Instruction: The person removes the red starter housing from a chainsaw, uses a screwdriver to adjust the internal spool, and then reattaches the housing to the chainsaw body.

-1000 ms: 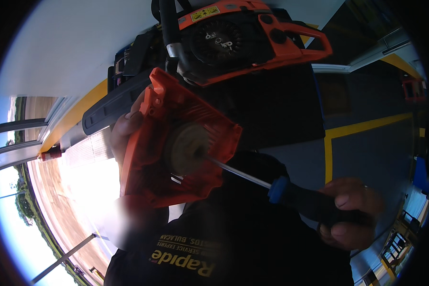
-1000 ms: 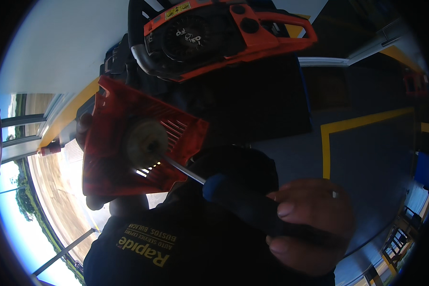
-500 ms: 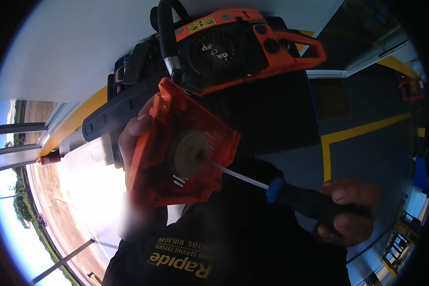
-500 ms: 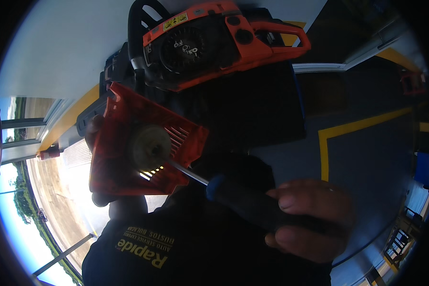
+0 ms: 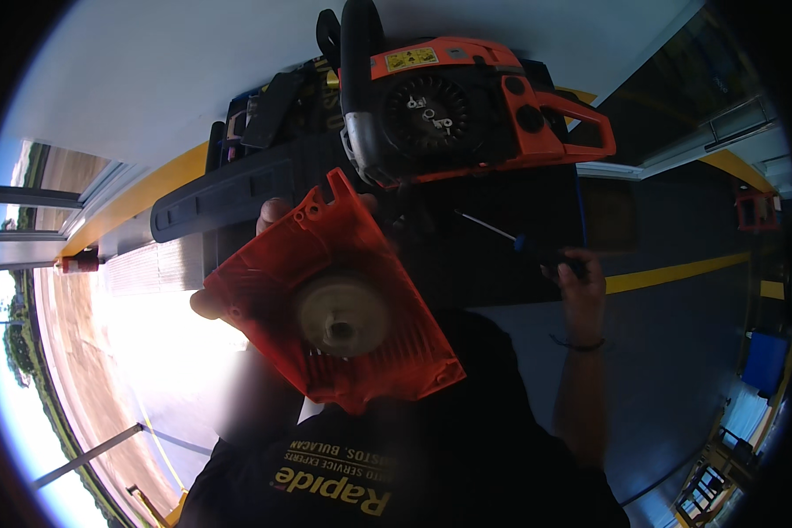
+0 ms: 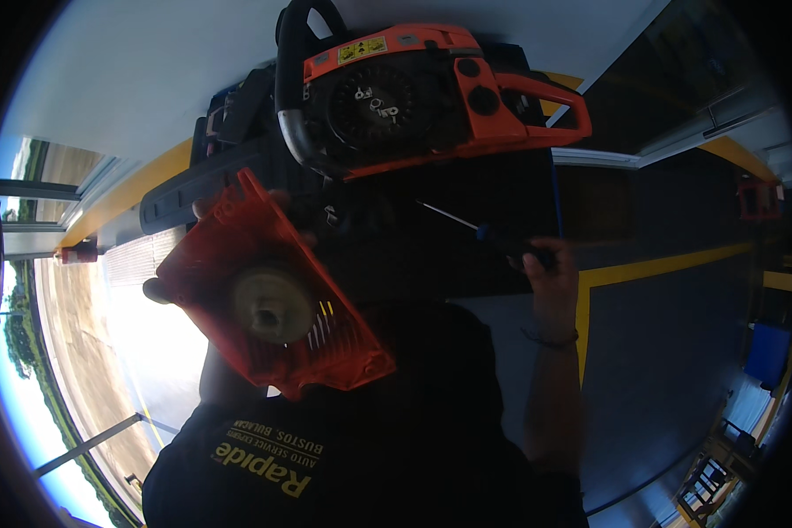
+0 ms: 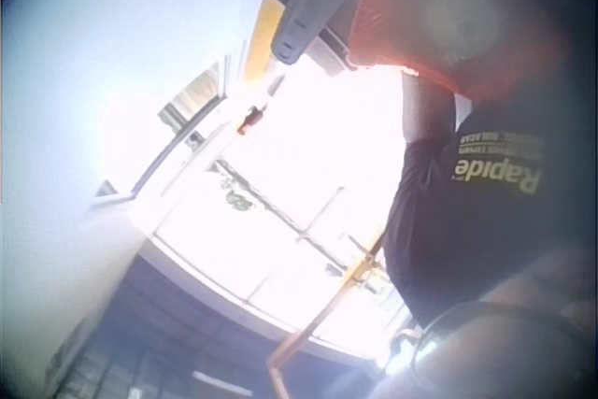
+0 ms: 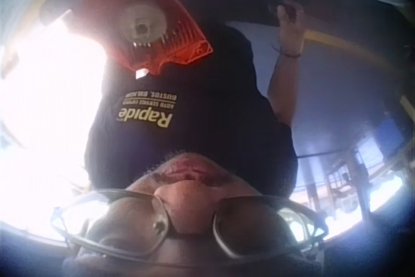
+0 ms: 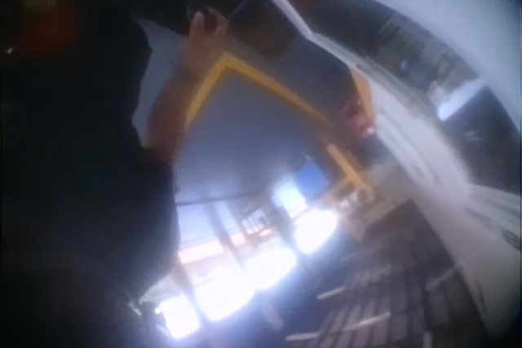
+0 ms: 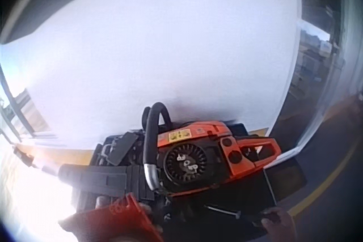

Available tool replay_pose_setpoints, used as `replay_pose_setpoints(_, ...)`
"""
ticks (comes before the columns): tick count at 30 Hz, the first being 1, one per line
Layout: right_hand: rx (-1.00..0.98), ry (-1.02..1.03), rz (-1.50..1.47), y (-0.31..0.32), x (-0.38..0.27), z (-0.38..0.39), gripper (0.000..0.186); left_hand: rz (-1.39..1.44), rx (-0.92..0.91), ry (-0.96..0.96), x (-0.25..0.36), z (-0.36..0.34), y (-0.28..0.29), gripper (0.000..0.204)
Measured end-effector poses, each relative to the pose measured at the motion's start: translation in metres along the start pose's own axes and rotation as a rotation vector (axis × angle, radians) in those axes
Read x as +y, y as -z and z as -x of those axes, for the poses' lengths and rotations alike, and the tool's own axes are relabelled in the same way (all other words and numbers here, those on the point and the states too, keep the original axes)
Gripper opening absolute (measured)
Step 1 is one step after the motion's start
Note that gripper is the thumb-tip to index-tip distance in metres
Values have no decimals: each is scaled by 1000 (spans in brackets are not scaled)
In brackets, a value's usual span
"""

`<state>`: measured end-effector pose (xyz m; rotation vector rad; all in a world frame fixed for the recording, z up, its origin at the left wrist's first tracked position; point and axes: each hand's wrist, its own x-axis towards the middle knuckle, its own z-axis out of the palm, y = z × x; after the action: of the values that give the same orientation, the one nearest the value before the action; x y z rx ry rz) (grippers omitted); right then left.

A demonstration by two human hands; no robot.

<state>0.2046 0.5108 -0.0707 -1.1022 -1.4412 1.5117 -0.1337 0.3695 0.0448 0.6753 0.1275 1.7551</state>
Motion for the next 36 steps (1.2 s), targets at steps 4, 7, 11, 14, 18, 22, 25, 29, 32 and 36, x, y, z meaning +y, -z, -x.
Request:
replay_pose_setpoints(4, 25, 304, 708, -24, 6, -7, 29, 250, -83, 136, -25, 1, 18, 107)
replay_pose_setpoints(7, -10, 590, 688, -61, -43, -12, 35, 338, -107, 281, -49, 0, 36, 109)
replay_pose_setpoints(11, -337, 52, -349, -103, -91, 3, 32, 391, -127, 370, -70, 3, 46, 111)
replay_pose_setpoints(14, -454, -88, -464, -90, -89, 5, 25, 394, -122, 399, -70, 3, 49, 113)
replay_pose_setpoints(18, 223, -63, -193, -19, -96, -9, 26, 372, -71, 392, -53, 12, 45, 116)
replay_pose_setpoints(22, 692, -128, -149, 125, -84, -24, 24, 394, -13, 372, -45, 25, 42, 118)
replay_pose_setpoints(25, 145, -13, 49, 109, -79, -6, 21, 416, 13, 394, -54, 28, 40, 120)
replay_pose_setpoints(29, -330, -12, -102, -45, -97, 22, 20, 468, -28, 394, -70, 16, 34, 121)
replay_pose_setpoints(32, -381, -52, -198, -63, -107, 23, 19, 478, -61, 315, -75, 17, 34, 123)
replay_pose_setpoints(36, 268, -29, -48, 127, -85, 0, 31, 421, -54, 328, -55, 20, 41, 123)
